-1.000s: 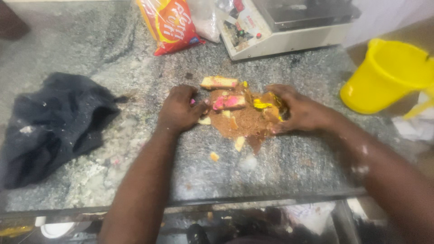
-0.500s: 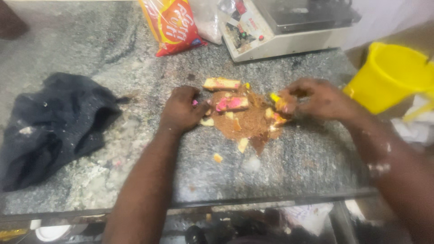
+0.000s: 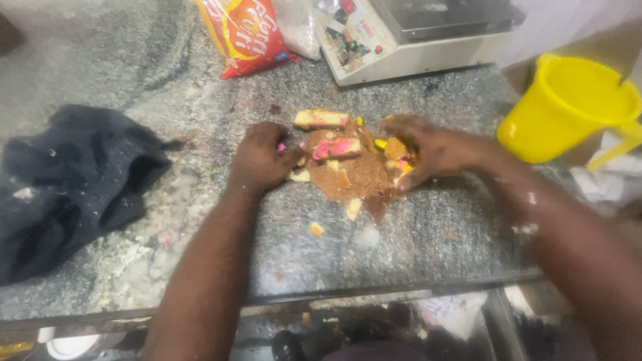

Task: The person crumbles colored food pieces onto a countertop, mixes them with a yellow substance by hand, and then rolls portions of the mixture between their palms.

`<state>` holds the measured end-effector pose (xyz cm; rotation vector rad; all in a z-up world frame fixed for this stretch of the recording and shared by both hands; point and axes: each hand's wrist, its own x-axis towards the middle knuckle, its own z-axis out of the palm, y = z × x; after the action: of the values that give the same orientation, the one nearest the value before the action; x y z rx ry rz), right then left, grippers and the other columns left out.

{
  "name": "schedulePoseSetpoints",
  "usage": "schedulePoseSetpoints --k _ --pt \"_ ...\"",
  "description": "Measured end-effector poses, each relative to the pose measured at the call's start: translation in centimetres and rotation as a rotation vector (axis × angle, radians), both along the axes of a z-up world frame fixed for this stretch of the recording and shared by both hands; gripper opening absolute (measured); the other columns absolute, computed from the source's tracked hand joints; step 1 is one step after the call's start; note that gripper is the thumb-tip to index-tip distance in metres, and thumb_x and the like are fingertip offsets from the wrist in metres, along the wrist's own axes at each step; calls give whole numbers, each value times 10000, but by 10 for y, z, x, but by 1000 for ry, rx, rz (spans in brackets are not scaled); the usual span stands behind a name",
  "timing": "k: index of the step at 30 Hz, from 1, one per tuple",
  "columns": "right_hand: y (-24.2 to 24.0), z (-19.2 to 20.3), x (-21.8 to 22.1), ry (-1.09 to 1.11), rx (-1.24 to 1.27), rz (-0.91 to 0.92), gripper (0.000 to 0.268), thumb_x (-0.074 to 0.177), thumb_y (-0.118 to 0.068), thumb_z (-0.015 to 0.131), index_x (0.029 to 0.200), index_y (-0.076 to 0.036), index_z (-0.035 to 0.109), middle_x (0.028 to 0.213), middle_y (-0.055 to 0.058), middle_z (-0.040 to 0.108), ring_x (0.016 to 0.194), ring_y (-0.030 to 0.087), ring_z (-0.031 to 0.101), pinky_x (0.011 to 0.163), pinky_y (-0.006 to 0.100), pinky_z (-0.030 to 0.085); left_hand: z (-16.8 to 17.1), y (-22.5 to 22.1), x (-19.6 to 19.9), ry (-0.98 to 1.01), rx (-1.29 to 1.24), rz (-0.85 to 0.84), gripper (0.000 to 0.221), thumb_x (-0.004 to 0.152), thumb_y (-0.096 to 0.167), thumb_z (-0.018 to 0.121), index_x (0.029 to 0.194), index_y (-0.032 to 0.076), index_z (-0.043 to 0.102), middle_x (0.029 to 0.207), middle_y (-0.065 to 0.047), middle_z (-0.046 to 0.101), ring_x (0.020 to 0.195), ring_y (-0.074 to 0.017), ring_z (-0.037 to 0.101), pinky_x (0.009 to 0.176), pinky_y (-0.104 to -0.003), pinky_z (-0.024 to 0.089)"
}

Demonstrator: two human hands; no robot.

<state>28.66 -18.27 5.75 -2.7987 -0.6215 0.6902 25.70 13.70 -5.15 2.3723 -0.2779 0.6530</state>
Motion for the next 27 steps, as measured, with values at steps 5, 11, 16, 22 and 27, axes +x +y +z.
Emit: schedulePoseSetpoints --k 5,11,16,22,27 --pt "2 -11 7 -62 29 142 907 661 -278 908 1456 -293 473 1578 56 387 1313 276 544 1112 474 490 1 0 -1 16 -22 20 398 823 360 804 1015 26 701 982 -167 677 962 -366 627 843 -475 520" --pt "-21 -9 14 -14 50 -150 641 779 -320 802 1392 -285 619 1502 45 530 1239 278 631 1077 475 537 2 0 0 -11 -13 9 398 838 366 807 1014 26 700 984 -171 671 960 -369 627 843 -479 520" --pt "-26 -5 5 -40 38 -57 727 740 -334 881 1388 -294 553 1560 51 368 1310 285 523 1100 479 493 0 0 0 -27 -5 12 401 837 372 810 1000 24 699 974 -173 672 960 -372 624 844 -481 518" --pt "-14 -13 -2 -187 -13 212 780 678 -264 902 1387 -293 579 1583 64 345 1366 290 464 1120 452 445 1 -2 -1 22 -21 23 424 813 377 809 1017 20 706 984 -168 677 950 -363 624 825 -481 514" --pt "-25 -15 9 -75 58 -43 666 760 -226 869 1376 -250 619 1449 75 501 1267 289 533 1057 451 499 1 -2 -1 -19 -24 20 446 830 406 810 1017 15 707 1003 -178 679 964 -373 625 849 -479 519"
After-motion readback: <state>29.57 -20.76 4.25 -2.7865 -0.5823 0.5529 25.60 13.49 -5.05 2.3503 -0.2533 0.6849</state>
